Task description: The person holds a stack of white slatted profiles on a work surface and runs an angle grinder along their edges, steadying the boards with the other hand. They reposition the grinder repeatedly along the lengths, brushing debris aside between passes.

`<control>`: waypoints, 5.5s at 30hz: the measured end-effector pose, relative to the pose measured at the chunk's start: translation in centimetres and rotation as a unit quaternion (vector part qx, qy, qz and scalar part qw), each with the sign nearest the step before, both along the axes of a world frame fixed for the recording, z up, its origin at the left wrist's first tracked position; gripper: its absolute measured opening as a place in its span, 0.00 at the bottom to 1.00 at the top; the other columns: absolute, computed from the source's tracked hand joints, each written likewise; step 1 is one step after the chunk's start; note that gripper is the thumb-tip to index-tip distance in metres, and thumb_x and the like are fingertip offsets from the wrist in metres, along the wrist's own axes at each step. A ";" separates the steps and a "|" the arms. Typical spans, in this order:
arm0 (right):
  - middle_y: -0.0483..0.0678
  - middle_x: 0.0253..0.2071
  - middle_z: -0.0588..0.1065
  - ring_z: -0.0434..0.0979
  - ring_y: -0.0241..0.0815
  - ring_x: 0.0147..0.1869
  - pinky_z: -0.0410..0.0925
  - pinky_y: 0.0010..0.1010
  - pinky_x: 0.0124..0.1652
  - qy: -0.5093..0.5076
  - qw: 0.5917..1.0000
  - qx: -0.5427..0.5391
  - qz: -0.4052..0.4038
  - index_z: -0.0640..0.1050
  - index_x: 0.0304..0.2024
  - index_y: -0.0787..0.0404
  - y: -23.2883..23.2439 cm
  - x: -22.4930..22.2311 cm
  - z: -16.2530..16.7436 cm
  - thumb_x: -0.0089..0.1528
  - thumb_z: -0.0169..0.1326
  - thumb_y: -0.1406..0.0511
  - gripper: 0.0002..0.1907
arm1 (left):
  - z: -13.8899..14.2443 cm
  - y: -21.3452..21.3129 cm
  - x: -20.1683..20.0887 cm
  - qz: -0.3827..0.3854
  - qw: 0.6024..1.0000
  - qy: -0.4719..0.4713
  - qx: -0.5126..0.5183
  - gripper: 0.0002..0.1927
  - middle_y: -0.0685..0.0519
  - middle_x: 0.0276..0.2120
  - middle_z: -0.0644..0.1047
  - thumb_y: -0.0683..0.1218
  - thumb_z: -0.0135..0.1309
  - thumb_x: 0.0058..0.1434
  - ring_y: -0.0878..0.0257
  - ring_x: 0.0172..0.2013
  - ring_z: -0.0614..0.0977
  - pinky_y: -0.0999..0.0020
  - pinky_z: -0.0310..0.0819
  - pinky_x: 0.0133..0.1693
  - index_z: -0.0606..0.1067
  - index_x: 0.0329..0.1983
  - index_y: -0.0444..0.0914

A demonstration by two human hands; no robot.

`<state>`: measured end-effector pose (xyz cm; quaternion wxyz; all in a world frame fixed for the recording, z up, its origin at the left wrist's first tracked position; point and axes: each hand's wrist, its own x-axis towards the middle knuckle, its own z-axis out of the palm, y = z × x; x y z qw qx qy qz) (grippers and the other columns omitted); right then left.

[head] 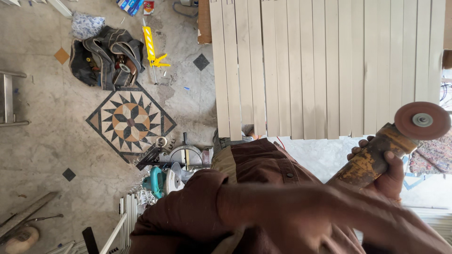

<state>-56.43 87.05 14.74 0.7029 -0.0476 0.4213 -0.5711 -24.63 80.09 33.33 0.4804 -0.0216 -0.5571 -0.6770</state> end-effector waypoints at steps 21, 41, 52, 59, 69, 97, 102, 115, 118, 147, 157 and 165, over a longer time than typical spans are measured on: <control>0.56 0.51 0.74 0.78 0.49 0.57 0.77 0.40 0.50 0.047 0.978 -0.054 0.197 0.68 0.62 0.69 -20.4 8.0 6.7 0.69 0.56 0.64 0.23 | -13.8 -8.6 -5.4 0.045 0.865 -0.472 0.166 0.56 0.37 0.44 0.79 0.69 0.62 0.52 0.51 0.42 0.87 0.63 0.84 0.46 0.56 0.63 0.21; 0.50 0.40 0.79 0.81 0.41 0.39 0.76 0.33 0.38 0.387 0.864 0.054 0.316 0.77 0.48 0.69 -47.5 15.4 -1.9 0.59 0.60 0.67 0.16 | -30.6 -37.1 -3.9 0.082 0.587 -0.739 -0.320 0.50 0.47 0.75 0.52 0.78 0.39 0.60 0.48 0.76 0.42 0.48 0.29 0.72 0.52 0.76 0.44; 0.51 0.39 0.80 0.81 0.42 0.38 0.77 0.33 0.38 0.417 0.828 0.098 0.362 0.78 0.47 0.69 -50.8 15.7 -7.1 0.59 0.61 0.65 0.16 | -32.2 -38.5 -2.7 0.162 0.633 -0.689 -0.312 0.46 0.50 0.73 0.56 0.74 0.43 0.60 0.52 0.74 0.51 0.48 0.32 0.72 0.54 0.75 0.46; 0.52 0.39 0.79 0.81 0.43 0.38 0.76 0.34 0.39 0.419 0.827 0.107 0.359 0.78 0.46 0.70 -51.2 16.5 -8.0 0.60 0.62 0.64 0.16 | -34.3 -37.9 -3.3 0.215 0.629 -0.678 -0.314 0.32 0.55 0.68 0.68 0.64 0.45 0.67 0.55 0.72 0.62 0.47 0.36 0.74 0.65 0.70 0.47; 0.51 0.39 0.79 0.81 0.41 0.37 0.76 0.32 0.38 0.418 0.823 0.111 0.368 0.78 0.47 0.69 -51.3 16.6 -7.9 0.60 0.62 0.64 0.17 | -33.9 -37.9 -3.0 0.209 0.610 -0.689 -0.331 0.33 0.56 0.67 0.68 0.67 0.42 0.65 0.55 0.71 0.61 0.47 0.35 0.72 0.64 0.70 0.49; 0.52 0.41 0.79 0.83 0.43 0.39 0.78 0.34 0.39 0.421 0.820 0.116 0.371 0.77 0.50 0.70 -50.9 15.9 -8.2 0.59 0.63 0.64 0.20 | -32.5 -37.9 -2.9 0.137 0.593 -0.717 -0.340 0.31 0.59 0.68 0.67 0.68 0.39 0.69 0.56 0.72 0.59 0.47 0.32 0.73 0.63 0.71 0.52; 0.53 0.40 0.79 0.82 0.44 0.38 0.77 0.35 0.38 0.431 0.813 0.133 0.369 0.77 0.49 0.71 -50.5 15.8 -8.4 0.61 0.63 0.63 0.20 | -32.3 -37.4 -2.8 0.146 0.564 -0.724 -0.369 0.32 0.59 0.67 0.67 0.68 0.39 0.68 0.56 0.71 0.60 0.47 0.33 0.72 0.63 0.70 0.52; 0.52 0.40 0.79 0.82 0.43 0.37 0.77 0.34 0.37 0.431 0.810 0.140 0.372 0.76 0.49 0.70 -50.6 16.1 -8.7 0.60 0.63 0.64 0.19 | -32.7 -37.1 -2.4 0.149 0.579 -0.715 -0.362 0.38 0.56 0.69 0.65 0.72 0.40 0.65 0.54 0.71 0.59 0.47 0.33 0.71 0.60 0.72 0.49; 0.52 0.40 0.79 0.82 0.43 0.37 0.77 0.34 0.37 0.427 0.814 0.132 0.370 0.76 0.49 0.71 -50.5 16.1 -8.8 0.60 0.63 0.64 0.19 | -32.9 -37.0 -2.7 0.155 0.581 -0.712 -0.362 0.37 0.57 0.69 0.66 0.70 0.42 0.65 0.54 0.71 0.59 0.46 0.34 0.72 0.61 0.72 0.49; 0.53 0.39 0.80 0.82 0.45 0.36 0.77 0.35 0.36 0.463 0.785 0.157 0.380 0.77 0.47 0.70 -50.5 16.1 -8.5 0.59 0.63 0.63 0.20 | -33.1 -37.2 -3.2 0.122 0.564 -0.730 -0.365 0.33 0.58 0.68 0.67 0.68 0.40 0.68 0.55 0.72 0.59 0.46 0.33 0.73 0.63 0.71 0.51; 0.51 0.38 0.79 0.81 0.43 0.35 0.76 0.34 0.34 0.450 0.795 0.131 0.386 0.77 0.48 0.70 -51.8 16.0 -8.5 0.60 0.63 0.63 0.19 | -32.4 -37.5 -2.4 0.144 0.583 -0.718 -0.352 0.52 0.54 0.72 0.60 0.82 0.35 0.56 0.54 0.73 0.52 0.48 0.27 0.70 0.55 0.74 0.48; 0.51 0.38 0.79 0.82 0.42 0.34 0.77 0.32 0.34 0.445 0.795 0.133 0.390 0.77 0.47 0.70 -52.5 16.4 -7.9 0.60 0.63 0.64 0.18 | -31.8 -37.5 -2.0 0.116 0.571 -0.730 -0.358 0.53 0.51 0.72 0.61 0.83 0.33 0.60 0.52 0.74 0.53 0.48 0.26 0.72 0.55 0.76 0.45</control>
